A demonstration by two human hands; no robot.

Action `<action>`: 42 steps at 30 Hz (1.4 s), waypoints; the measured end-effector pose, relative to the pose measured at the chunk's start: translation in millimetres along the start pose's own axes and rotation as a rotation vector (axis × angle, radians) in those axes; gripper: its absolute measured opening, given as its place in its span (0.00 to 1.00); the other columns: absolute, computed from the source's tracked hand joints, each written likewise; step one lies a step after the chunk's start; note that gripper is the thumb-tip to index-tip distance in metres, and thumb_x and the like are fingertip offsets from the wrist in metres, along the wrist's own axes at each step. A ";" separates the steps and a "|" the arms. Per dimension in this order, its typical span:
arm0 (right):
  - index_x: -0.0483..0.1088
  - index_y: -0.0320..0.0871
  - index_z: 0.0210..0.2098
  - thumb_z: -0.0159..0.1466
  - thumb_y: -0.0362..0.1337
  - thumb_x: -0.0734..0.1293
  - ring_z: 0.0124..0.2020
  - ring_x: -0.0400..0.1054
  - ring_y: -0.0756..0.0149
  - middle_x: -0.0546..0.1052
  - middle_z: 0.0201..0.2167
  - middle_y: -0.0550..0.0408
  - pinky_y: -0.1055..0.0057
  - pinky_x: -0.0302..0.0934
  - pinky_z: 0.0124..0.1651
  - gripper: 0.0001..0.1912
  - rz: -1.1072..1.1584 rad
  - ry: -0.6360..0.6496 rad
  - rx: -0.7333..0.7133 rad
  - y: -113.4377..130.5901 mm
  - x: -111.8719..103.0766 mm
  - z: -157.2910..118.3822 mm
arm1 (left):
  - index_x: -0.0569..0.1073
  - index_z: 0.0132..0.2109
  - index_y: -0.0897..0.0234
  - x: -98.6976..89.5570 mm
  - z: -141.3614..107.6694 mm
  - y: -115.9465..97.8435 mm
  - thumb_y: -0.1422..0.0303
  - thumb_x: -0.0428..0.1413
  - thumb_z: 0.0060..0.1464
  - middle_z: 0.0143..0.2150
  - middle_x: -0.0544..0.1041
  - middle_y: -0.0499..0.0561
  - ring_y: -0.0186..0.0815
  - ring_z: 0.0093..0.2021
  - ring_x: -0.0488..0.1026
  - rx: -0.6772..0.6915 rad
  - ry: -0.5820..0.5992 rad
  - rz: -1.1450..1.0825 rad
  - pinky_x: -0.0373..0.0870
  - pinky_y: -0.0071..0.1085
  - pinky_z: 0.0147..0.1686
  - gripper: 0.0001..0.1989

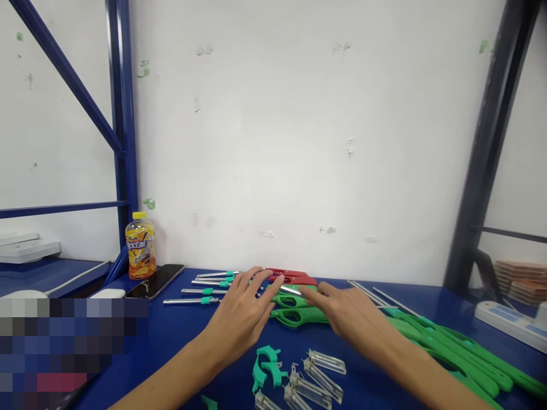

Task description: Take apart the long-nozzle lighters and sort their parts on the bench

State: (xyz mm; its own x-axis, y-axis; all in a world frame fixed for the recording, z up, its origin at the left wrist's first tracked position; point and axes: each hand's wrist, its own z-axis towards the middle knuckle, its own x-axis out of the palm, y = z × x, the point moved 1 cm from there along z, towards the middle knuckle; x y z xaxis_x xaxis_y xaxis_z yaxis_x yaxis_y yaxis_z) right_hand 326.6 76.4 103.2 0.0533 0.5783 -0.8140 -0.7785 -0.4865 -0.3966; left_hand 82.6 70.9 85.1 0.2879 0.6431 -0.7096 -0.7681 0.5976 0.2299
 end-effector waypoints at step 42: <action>0.72 0.45 0.41 0.67 0.35 0.64 0.33 0.77 0.56 0.82 0.36 0.52 0.68 0.41 0.26 0.05 -0.035 0.146 0.273 -18.6 6.7 2.8 | 0.67 0.58 0.62 -3.9 -0.6 4.0 0.77 0.42 0.65 0.47 0.75 0.56 0.43 0.46 0.72 -0.128 0.243 -0.036 0.67 0.45 0.51 0.19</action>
State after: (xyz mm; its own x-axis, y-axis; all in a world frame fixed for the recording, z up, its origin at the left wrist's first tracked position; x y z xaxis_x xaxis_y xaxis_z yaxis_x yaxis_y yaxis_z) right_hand 339.7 91.1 106.3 0.1572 0.4820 -0.8619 -0.9126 -0.2626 -0.3133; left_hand 78.0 70.5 88.4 0.1826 0.4799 -0.8581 -0.8306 0.5423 0.1265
